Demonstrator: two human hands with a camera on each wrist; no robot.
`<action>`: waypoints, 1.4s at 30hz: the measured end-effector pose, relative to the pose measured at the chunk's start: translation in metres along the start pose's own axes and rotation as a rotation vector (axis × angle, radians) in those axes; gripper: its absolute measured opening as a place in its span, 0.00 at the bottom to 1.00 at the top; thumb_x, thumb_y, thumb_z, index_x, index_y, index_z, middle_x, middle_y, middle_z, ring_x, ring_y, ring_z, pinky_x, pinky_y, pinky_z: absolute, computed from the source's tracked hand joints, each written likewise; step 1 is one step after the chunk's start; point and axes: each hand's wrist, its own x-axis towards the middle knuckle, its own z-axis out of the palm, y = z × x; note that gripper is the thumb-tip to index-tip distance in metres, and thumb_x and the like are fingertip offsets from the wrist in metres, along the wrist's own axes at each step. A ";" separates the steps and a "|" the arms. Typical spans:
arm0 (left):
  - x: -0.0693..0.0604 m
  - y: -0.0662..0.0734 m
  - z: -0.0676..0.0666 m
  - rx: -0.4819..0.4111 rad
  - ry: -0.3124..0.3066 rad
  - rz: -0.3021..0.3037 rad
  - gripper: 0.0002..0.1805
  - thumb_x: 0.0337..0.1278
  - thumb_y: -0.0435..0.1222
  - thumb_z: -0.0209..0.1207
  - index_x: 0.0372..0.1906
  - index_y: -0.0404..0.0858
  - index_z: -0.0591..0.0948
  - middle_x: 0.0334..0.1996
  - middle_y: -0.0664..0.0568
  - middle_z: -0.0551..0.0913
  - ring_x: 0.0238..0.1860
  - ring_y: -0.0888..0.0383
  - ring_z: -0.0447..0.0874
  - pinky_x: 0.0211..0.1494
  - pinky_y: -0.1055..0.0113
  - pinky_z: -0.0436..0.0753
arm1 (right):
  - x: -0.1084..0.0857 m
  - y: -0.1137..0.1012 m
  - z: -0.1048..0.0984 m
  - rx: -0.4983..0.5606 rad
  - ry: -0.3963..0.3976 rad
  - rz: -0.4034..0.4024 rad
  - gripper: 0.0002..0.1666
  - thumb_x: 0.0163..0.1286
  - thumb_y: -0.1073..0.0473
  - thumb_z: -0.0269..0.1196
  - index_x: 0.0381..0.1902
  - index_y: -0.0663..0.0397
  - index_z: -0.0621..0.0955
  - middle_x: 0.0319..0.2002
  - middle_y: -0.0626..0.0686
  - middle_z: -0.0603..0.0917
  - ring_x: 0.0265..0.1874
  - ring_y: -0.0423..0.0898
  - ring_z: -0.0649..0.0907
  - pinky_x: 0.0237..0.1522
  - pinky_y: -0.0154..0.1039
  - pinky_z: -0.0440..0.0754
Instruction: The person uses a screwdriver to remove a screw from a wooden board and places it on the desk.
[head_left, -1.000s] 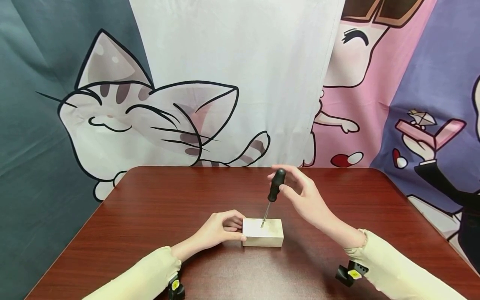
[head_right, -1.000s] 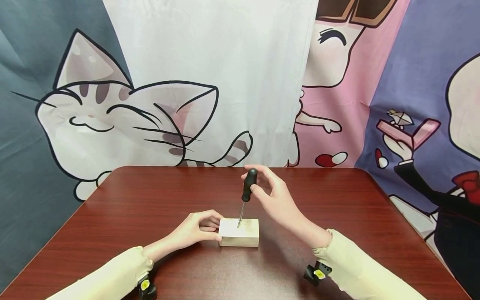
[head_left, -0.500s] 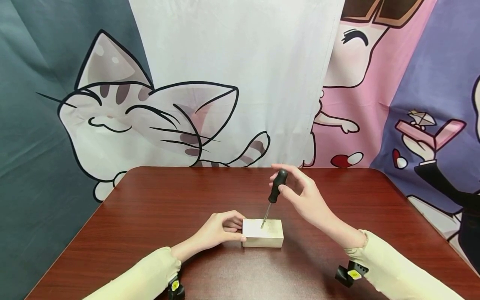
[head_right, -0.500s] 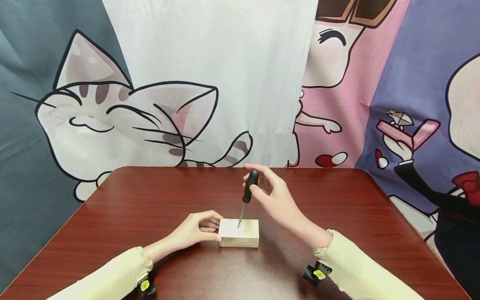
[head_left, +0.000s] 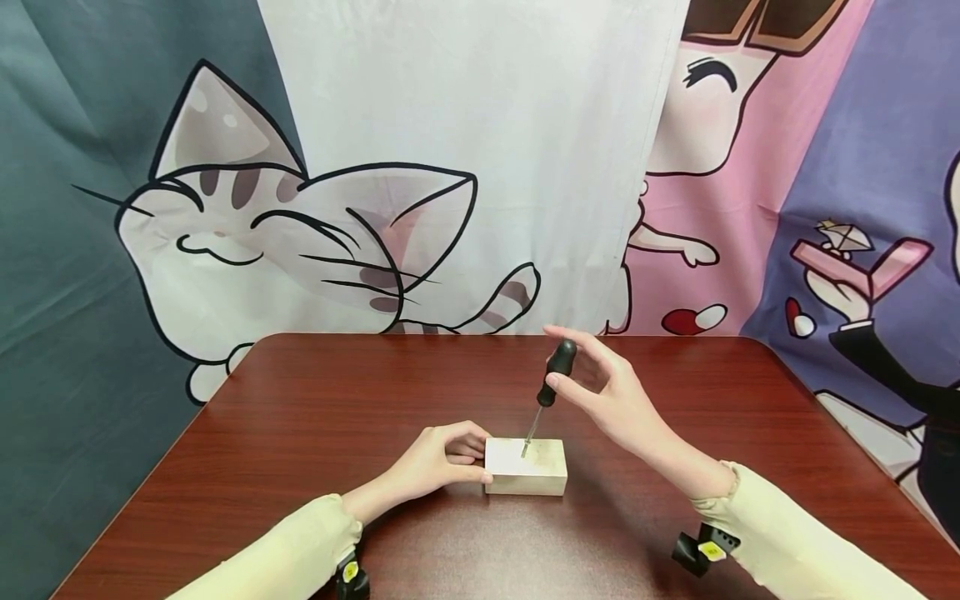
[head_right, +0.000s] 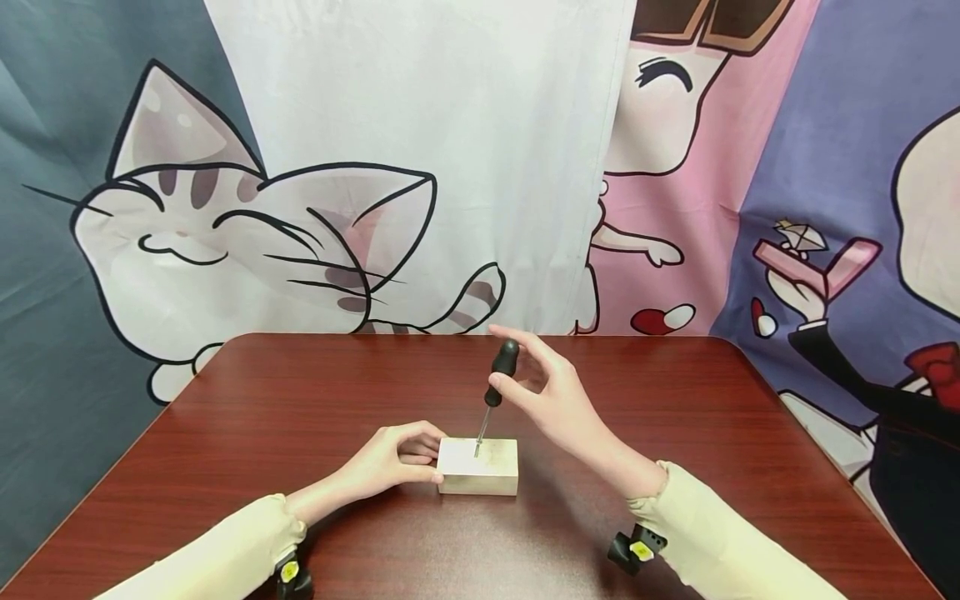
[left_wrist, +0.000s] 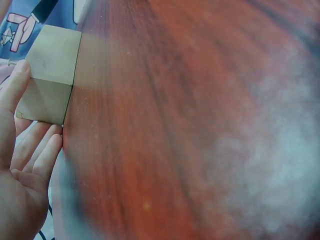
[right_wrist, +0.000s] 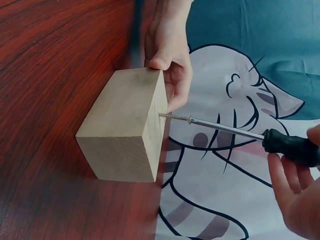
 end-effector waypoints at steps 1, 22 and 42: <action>0.000 0.000 0.000 0.000 0.000 -0.001 0.22 0.47 0.39 0.75 0.50 0.45 0.82 0.46 0.49 0.87 0.48 0.58 0.87 0.55 0.68 0.87 | 0.000 0.000 0.000 0.014 0.000 -0.003 0.31 0.68 0.64 0.66 0.67 0.40 0.73 0.47 0.51 0.84 0.47 0.39 0.86 0.52 0.29 0.85; 0.000 0.001 0.000 -0.002 0.000 0.003 0.22 0.47 0.40 0.74 0.50 0.44 0.82 0.46 0.48 0.87 0.47 0.58 0.87 0.55 0.68 0.87 | -0.001 0.002 -0.006 0.069 0.034 -0.046 0.25 0.68 0.70 0.63 0.62 0.54 0.74 0.48 0.41 0.86 0.47 0.39 0.88 0.48 0.34 0.88; -0.001 0.003 0.001 0.001 0.004 0.007 0.22 0.47 0.40 0.74 0.50 0.44 0.82 0.46 0.48 0.87 0.47 0.59 0.87 0.54 0.68 0.87 | -0.011 0.011 -0.020 -0.146 0.166 -0.009 0.23 0.62 0.61 0.71 0.54 0.43 0.80 0.38 0.50 0.88 0.33 0.38 0.85 0.33 0.29 0.83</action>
